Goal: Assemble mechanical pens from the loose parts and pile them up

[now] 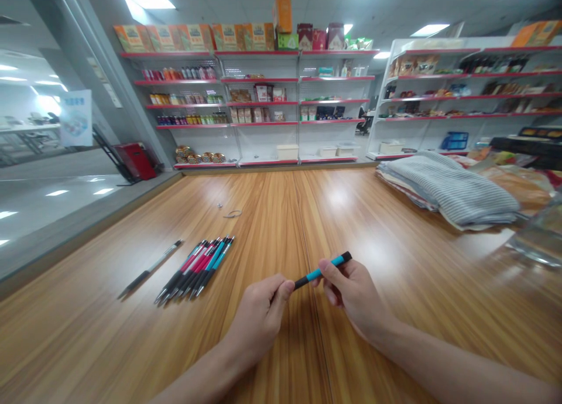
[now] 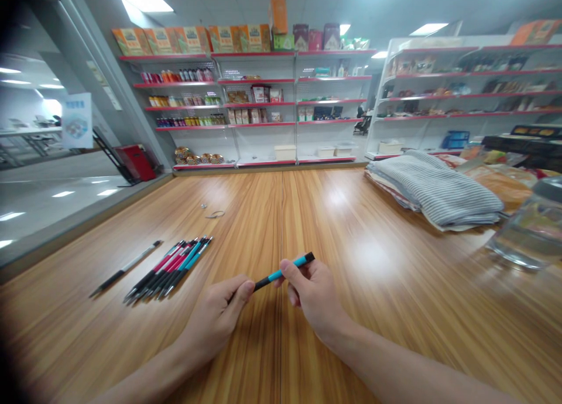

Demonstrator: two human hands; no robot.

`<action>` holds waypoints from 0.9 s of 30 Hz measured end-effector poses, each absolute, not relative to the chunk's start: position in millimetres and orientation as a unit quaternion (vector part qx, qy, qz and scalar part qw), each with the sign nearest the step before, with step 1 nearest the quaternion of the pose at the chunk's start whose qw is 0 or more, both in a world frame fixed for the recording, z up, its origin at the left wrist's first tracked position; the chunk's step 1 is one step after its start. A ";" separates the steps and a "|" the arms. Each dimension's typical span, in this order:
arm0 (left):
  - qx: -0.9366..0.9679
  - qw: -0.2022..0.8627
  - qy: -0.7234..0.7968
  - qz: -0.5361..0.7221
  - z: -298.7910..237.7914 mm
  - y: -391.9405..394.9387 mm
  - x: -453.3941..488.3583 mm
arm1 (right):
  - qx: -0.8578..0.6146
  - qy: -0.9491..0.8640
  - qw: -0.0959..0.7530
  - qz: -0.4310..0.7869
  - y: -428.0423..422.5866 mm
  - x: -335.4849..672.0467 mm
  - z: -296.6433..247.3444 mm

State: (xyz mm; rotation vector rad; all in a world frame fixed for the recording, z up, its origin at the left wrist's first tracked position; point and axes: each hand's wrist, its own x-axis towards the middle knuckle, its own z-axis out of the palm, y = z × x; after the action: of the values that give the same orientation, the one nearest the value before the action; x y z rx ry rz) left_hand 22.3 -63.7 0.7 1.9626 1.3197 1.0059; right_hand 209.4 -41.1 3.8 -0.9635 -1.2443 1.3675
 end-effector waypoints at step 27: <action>0.638 0.390 0.499 0.438 3.6 -64.0 21.0 | -0.362 -0.496 0.519 0.594 -40.6 212.2 0.8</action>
State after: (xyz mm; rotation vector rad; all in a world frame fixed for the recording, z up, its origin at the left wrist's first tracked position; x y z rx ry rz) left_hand 21.0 -64.0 3.6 1.6222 1.2691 1.1121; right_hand 212.2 -40.6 0.8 -0.8689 -1.1898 1.4250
